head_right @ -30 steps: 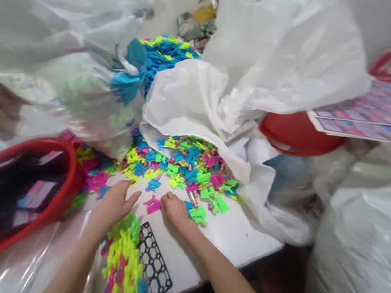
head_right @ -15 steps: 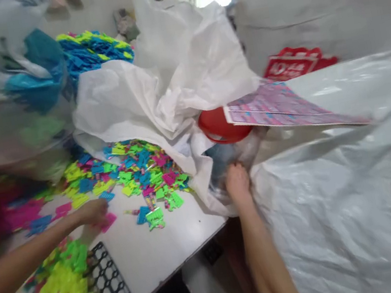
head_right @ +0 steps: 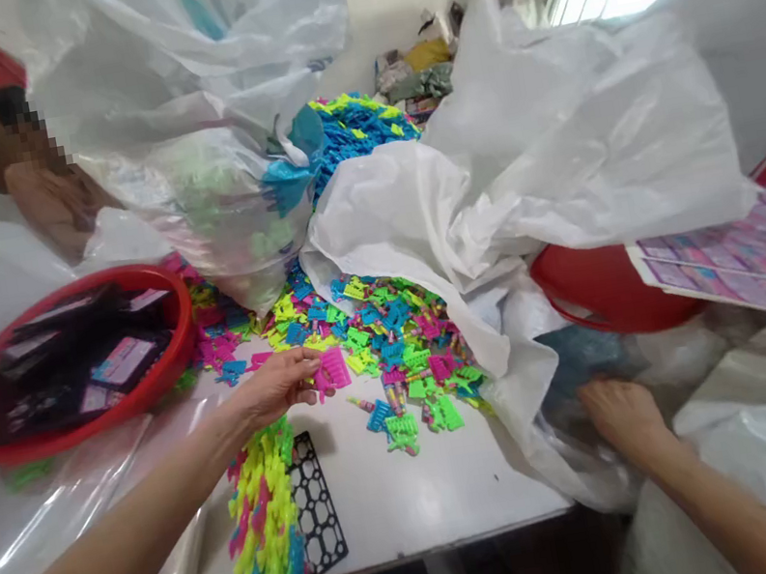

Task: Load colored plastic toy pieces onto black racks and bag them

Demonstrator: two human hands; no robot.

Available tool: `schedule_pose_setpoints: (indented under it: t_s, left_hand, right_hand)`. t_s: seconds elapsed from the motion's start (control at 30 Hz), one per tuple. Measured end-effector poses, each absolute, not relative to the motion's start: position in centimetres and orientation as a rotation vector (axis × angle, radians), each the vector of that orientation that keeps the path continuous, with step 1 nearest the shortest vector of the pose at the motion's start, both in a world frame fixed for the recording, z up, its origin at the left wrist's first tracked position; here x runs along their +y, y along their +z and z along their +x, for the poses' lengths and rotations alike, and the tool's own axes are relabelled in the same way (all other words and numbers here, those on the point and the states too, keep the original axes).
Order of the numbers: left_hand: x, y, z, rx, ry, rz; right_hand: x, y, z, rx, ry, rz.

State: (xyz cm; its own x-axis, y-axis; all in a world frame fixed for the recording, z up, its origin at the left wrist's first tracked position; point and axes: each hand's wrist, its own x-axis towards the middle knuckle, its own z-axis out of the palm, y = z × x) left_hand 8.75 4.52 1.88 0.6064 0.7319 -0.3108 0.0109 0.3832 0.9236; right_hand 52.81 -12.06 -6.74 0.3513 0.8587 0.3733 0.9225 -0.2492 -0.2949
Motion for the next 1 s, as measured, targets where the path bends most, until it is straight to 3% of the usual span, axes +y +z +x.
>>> schedule_pose_setpoints:
  t_s: [0.2, 0.37, 0.53, 0.8, 1.0]
  left_hand:
    - [2.7, 1.7, 7.6, 0.813, 0.847, 0.979]
    - [0.5, 1.4, 8.9, 0.788, 0.808, 0.732]
    - [-1.6, 1.6, 8.8, 0.614, 0.818, 0.724]
    - [-2.0, 0.5, 10.1, 0.776, 1.023, 0.783]
    - [-2.7, 0.7, 10.8, 0.715, 0.818, 0.743]
  right_hand:
    - [-11.5, 0.2, 48.1, -1.509, -0.212, -1.965]
    - [-10.0, 4.2, 32.9, -1.354, 0.307, -1.475]
    - [-7.6, 1.5, 25.3, -1.402, 0.525, -1.237]
    - [-9.0, -1.3, 26.3, -1.185, 0.867, -1.296]
    - [-9.4, -3.4, 26.3, -1.072, 0.899, -1.202]
